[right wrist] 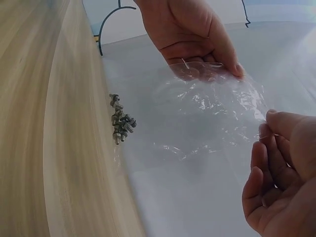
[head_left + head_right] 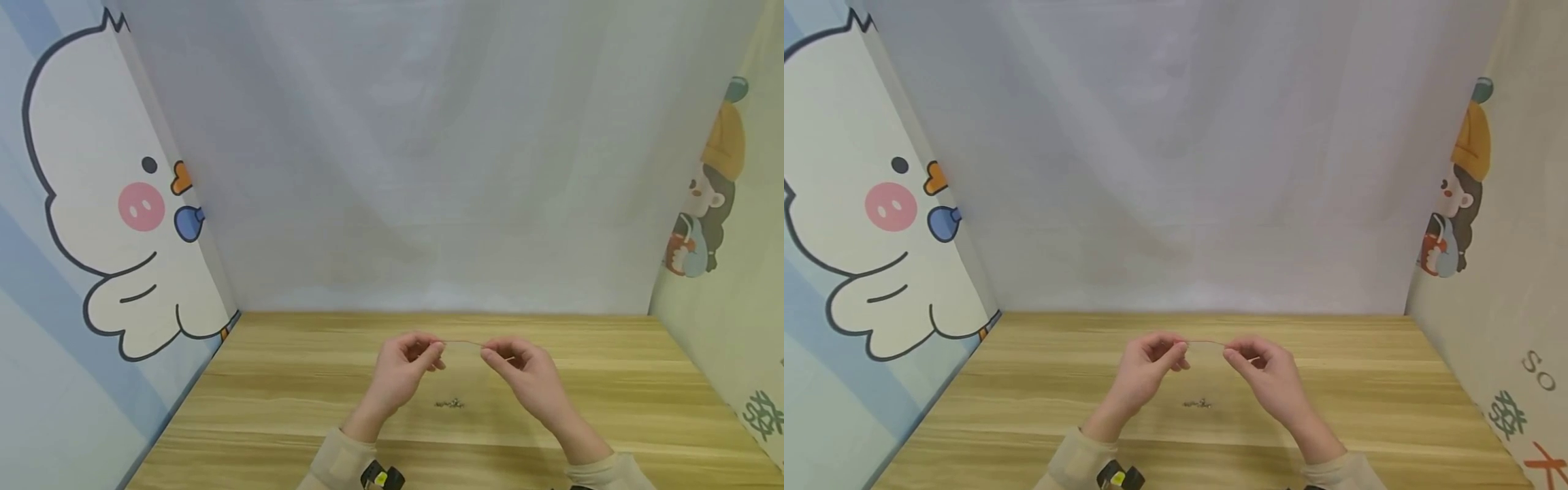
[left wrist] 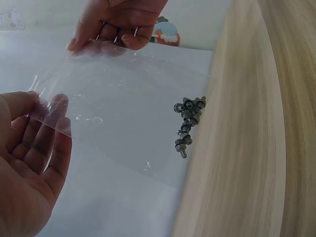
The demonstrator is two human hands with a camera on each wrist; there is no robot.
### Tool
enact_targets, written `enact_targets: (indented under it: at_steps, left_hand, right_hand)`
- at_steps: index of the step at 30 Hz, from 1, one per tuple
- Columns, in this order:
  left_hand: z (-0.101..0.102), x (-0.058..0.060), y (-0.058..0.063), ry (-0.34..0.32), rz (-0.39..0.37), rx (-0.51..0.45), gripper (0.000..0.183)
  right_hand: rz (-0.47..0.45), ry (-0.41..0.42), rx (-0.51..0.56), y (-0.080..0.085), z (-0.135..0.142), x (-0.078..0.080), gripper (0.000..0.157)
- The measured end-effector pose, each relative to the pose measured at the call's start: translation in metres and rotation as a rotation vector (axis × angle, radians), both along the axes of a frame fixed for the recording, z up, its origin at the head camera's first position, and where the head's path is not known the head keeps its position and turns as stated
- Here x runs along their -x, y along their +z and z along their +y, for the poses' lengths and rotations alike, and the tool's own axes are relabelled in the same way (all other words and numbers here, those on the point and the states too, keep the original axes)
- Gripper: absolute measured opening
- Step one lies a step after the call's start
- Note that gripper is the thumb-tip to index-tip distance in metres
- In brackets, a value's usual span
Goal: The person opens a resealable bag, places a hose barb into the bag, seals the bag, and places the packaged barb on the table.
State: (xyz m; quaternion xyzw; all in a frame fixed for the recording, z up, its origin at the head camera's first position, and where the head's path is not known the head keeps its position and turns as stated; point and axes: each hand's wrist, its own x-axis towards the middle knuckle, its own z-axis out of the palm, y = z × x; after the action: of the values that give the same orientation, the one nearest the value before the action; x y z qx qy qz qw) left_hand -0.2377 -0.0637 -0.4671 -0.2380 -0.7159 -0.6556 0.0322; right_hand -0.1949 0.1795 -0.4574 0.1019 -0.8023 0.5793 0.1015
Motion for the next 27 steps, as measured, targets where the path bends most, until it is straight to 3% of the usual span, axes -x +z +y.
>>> enact_targets:
  at_steps: [11, 18, 27]
  left_hand:
    - [0.0049, -0.0008, 0.0018, -0.043, 0.002, -0.022, 0.023]
    - [0.0084, -0.0024, 0.0048, -0.014, 0.004, 0.013, 0.024]
    - [0.0096, -0.0030, 0.0050, -0.003, 0.095, 0.075, 0.013]
  right_hand:
    - [0.025, -0.042, -0.018, 0.0010, -0.0008, -0.0003, 0.023]
    - [0.051, -0.040, -0.033, 0.0023, -0.0015, -0.0010, 0.021]
    - [0.135, -0.034, -0.054, -0.0011, -0.0028, 0.0005, 0.009]
